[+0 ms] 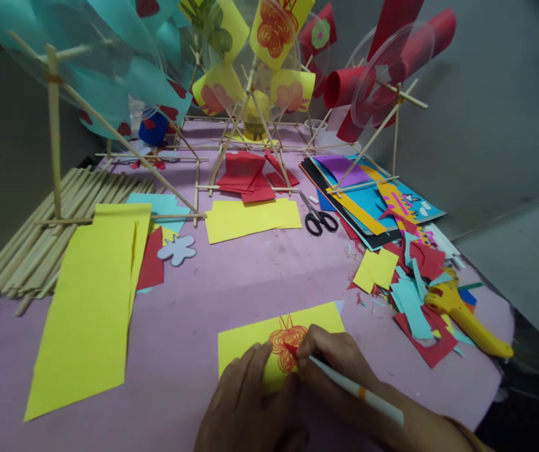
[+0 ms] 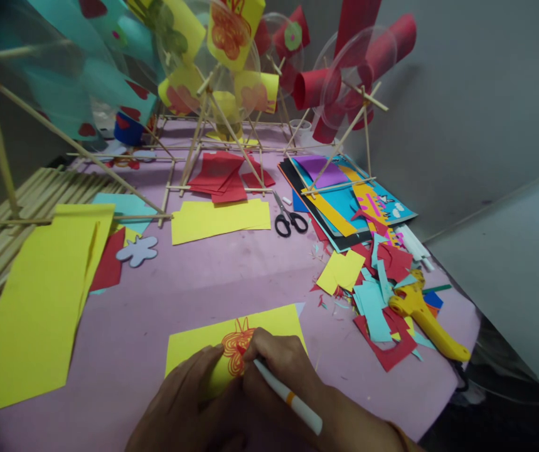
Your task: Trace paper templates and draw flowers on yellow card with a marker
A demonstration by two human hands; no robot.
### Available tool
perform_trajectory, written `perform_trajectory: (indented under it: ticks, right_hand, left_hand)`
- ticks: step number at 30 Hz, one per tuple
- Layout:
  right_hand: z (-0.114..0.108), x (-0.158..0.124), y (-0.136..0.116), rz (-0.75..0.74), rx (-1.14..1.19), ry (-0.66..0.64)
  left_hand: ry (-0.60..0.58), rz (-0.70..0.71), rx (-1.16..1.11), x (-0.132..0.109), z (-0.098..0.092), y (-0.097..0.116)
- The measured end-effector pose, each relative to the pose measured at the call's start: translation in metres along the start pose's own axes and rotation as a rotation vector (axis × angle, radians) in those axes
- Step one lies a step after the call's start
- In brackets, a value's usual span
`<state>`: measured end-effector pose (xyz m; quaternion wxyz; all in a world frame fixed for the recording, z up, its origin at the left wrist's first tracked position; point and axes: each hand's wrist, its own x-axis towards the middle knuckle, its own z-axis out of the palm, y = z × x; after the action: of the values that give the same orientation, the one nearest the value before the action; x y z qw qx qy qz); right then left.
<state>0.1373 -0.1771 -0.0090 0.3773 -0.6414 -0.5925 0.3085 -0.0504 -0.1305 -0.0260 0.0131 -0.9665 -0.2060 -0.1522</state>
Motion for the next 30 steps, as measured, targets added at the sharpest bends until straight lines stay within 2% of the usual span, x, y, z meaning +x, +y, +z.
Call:
perform_trajectory:
  ticks: [10,17,23,30]
  right_hand:
    - [0.0002,-0.0011,0.0021,-0.039,-0.026,0.029]
    - [0.0008,-0.0008,0.0016,-0.018,0.025,-0.021]
    - [0.0008,-0.0019,0.0016,-0.02,0.041,0.028]
    - [0.0025,-0.0023,0.0028,-0.008,0.051,-0.014]
  left_hand:
    - [-0.05,-0.047,-0.037,-0.0028,0.003,0.0031]
    - [-0.027,-0.02,-0.016,-0.0031,0.003,0.0026]
    - [-0.029,-0.015,-0.009,-0.0029,0.0032,0.0022]
    - [0.01,0.019,0.034,-0.0024,0.0052,0.0001]
